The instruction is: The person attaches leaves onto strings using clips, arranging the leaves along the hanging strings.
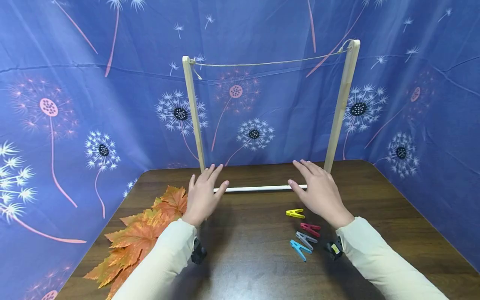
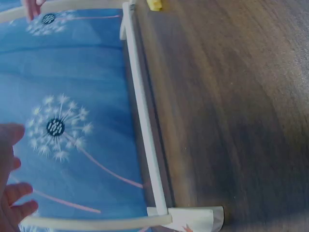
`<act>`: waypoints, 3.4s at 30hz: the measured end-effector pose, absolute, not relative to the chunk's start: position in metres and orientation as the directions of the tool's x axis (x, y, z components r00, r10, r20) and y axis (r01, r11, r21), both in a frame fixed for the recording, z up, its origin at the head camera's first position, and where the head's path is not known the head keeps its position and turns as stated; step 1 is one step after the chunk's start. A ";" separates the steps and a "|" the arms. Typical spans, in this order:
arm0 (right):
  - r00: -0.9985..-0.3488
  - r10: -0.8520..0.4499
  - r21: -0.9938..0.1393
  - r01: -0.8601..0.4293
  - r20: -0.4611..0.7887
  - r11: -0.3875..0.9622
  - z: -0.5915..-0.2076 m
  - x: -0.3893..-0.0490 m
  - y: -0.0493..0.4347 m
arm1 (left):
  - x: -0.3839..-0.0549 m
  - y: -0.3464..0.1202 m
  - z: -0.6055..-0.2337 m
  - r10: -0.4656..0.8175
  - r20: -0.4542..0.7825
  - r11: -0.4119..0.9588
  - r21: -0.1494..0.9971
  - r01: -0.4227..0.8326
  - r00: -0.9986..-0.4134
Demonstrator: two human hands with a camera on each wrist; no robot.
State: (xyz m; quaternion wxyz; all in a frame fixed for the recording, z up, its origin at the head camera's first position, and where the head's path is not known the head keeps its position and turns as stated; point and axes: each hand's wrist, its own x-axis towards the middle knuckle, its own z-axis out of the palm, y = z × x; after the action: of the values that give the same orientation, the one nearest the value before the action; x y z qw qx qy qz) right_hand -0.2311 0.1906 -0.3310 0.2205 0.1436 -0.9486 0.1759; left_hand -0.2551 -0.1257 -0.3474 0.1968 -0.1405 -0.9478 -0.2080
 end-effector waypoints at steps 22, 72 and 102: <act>-0.912 -0.027 -0.714 -0.339 0.409 0.612 -0.357 -0.214 0.222 | -0.235 -0.210 -0.368 0.126 0.264 0.582 0.761 0.287 -0.956; -0.932 -0.221 -0.644 -0.358 0.286 0.676 -0.450 -0.149 0.217 | -0.183 -0.265 -0.437 0.129 0.138 0.884 0.433 0.177 -0.982; -0.977 -0.118 -0.470 -0.190 0.180 0.862 -0.447 -0.152 0.208 | -0.183 -0.263 -0.438 0.136 0.130 0.914 0.365 0.175 -0.982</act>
State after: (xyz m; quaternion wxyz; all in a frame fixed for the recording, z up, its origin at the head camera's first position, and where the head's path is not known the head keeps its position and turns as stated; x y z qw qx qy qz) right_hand -0.1517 0.2082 -0.4468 0.0727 0.0800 -0.9621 0.2503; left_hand -0.1831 -0.2634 -0.4376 0.0508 -0.0798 -0.9771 -0.1908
